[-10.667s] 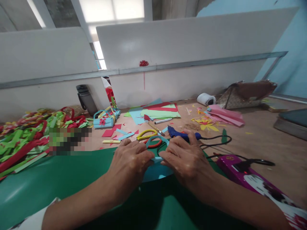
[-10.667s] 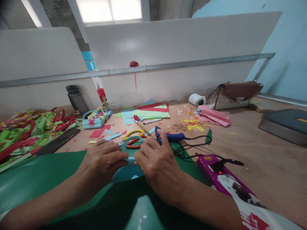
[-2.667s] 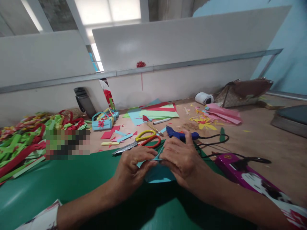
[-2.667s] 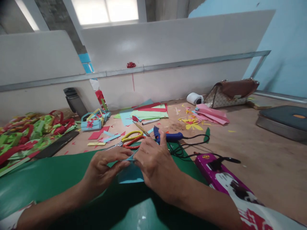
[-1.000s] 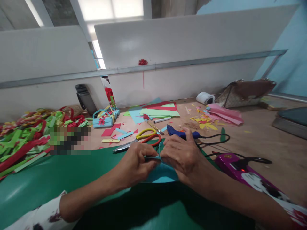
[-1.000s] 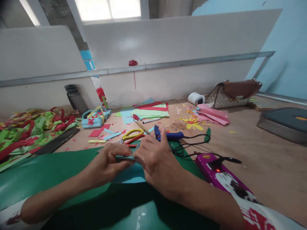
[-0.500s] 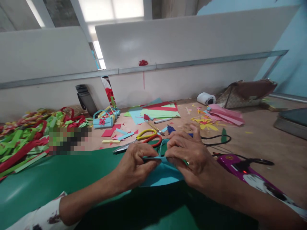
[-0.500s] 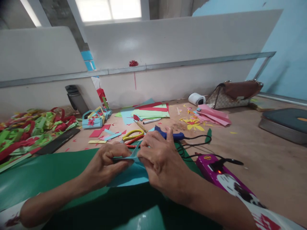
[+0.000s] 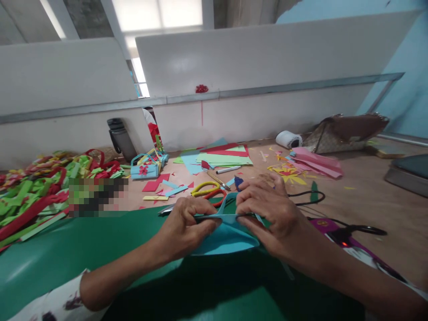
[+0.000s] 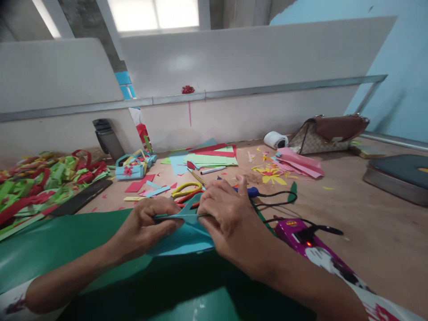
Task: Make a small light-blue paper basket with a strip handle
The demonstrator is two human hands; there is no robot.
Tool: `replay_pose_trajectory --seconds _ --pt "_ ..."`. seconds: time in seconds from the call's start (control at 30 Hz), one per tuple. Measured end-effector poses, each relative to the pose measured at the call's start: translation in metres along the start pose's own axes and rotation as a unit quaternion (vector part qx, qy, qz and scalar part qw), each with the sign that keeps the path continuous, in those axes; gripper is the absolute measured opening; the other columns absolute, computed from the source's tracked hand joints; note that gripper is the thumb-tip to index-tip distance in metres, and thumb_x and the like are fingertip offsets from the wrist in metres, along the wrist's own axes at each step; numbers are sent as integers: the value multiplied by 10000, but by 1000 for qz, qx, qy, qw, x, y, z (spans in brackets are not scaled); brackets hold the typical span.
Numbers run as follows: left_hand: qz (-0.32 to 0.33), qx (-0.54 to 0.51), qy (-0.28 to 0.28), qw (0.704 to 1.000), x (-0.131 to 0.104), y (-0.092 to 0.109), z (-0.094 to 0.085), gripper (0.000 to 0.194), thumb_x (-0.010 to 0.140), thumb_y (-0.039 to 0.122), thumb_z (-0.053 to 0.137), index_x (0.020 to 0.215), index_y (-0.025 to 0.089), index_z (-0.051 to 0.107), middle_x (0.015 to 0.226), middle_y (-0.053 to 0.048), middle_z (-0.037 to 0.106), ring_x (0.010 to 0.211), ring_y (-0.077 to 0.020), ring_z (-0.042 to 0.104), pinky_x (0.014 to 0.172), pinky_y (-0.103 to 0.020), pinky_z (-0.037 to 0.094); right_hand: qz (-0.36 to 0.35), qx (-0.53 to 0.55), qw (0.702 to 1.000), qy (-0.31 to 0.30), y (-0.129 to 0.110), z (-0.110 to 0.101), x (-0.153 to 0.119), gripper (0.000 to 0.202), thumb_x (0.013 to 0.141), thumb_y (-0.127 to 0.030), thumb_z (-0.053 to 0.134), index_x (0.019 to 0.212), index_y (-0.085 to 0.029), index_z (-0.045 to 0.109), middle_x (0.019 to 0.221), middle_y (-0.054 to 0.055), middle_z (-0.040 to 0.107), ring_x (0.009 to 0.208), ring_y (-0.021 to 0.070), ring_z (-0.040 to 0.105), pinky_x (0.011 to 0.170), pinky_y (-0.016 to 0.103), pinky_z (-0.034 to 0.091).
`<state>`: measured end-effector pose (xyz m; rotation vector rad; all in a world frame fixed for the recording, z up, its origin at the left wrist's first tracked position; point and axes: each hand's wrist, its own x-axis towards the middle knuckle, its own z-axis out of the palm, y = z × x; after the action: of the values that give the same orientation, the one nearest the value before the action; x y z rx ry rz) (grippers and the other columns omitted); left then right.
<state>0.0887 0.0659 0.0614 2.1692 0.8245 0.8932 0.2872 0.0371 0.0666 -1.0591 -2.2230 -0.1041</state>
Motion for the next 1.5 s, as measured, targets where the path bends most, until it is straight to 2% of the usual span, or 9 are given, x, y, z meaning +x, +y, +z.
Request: replay_pose_trajectory --seconds 0.13,0.3,0.53,0.67,1.0,1.27,1.33,1.43,1.5 --pt "31 2 5 1000 0 -1 6 189 795 198 554 631 125 612 588 -7 561 579 -109 477 574 -228 364 -3 13 1000 0 -4 6 -3 35 810 -192 571 797 -220 588 809 4 620 949 219 539 985 548 149" --pt "60 32 5 998 -1 1 11 169 796 147 534 643 134 604 587 -7 561 573 -109 482 566 -225 362 -14 -5 1000 15 -9 13 -7 171 835 -140 482 722 -199 596 706 -3 590 826 193 549 976 569 116" --pt "128 118 2 985 -4 5 5 155 820 112 481 730 149 603 634 -18 588 630 -130 494 665 -281 371 -29 -19 999 4 -7 13 -8 153 774 -77 493 714 -191 576 701 -14 567 796 178 534 987 568 91" --pt "128 123 -21 984 -5 6 6 200 834 91 450 699 156 582 647 -13 599 632 -127 493 688 -292 368 -55 -30 998 12 -7 17 -9 155 770 -61 468 727 -179 559 714 -2 571 848 196 541 983 550 127" --pt "117 124 -37 985 -7 5 7 160 748 43 470 671 166 537 702 -12 629 662 -134 519 759 -321 358 -62 -19 998 2 -13 11 -6 160 791 -79 469 672 -165 532 680 -12 534 762 161 518 982 516 156" --pt "122 93 -8 988 -10 2 0 154 751 49 476 744 148 594 721 -30 649 688 -143 553 740 -314 397 -32 19 999 -24 -9 8 -7 172 806 -90 480 673 -170 555 690 -11 566 785 162 523 995 529 113" --pt "97 78 -1 992 -11 -1 -4 138 772 79 488 734 147 601 713 -30 642 694 -148 559 740 -311 408 -16 32 999 -27 -8 7 -5 173 811 -100 486 671 -173 555 687 -18 571 774 156 529 996 529 110" --pt "-2 1 -13 1000 -12 -9 -13 128 835 228 526 847 156 631 819 -51 656 778 -174 580 741 -307 435 43 71 996 -18 -4 6 -2 156 823 -148 524 675 -187 550 705 -37 585 759 141 542 1003 511 100" --pt "-58 -110 -47 991 -11 -17 -15 372 782 364 631 1109 196 575 1002 -74 646 898 -211 585 766 -318 456 93 104 990 -9 -2 6 1 158 834 -184 538 677 -197 549 714 -49 597 752 136 548 993 483 131"
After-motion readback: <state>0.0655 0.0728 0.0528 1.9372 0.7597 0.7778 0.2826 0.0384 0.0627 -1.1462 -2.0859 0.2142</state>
